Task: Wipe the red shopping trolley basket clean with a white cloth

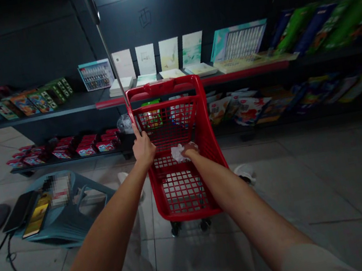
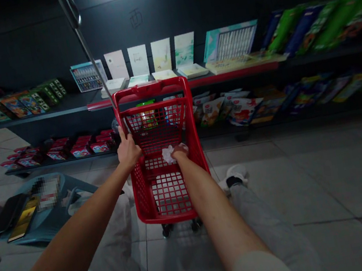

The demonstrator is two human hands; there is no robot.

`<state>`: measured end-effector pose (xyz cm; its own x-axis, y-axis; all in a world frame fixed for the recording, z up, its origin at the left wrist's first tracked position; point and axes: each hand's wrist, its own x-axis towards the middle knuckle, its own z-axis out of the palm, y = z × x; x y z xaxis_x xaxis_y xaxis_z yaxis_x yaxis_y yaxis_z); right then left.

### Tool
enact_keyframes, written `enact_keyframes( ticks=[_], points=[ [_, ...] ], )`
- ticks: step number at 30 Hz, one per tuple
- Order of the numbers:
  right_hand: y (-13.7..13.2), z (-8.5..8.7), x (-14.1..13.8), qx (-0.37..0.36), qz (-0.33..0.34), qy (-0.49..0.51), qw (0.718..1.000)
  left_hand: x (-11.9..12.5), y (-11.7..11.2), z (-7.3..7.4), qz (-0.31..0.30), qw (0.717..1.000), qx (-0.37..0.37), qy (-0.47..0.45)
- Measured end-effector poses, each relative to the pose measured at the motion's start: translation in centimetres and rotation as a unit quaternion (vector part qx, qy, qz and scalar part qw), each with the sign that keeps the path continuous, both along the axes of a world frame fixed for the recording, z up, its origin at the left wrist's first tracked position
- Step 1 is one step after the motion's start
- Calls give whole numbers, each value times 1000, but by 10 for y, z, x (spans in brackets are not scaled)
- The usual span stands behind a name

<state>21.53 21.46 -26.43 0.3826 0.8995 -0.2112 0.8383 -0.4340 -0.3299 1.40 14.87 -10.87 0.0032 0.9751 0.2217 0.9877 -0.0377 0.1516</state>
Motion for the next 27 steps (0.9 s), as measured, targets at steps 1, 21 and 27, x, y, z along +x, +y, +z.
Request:
enact_keyframes(
  ticks=[1, 21, 27],
  points=[
    [-1, -3, 0, 7, -2, 7, 1000, 1, 1, 0, 1, 1000, -1, -2],
    [26, 96, 26, 385, 5, -3, 923, -1, 3, 4, -34, 999, -26, 0],
    [11, 78, 25, 342, 2, -28, 939, 7, -3, 4, -36, 999, -25, -3]
  ],
)
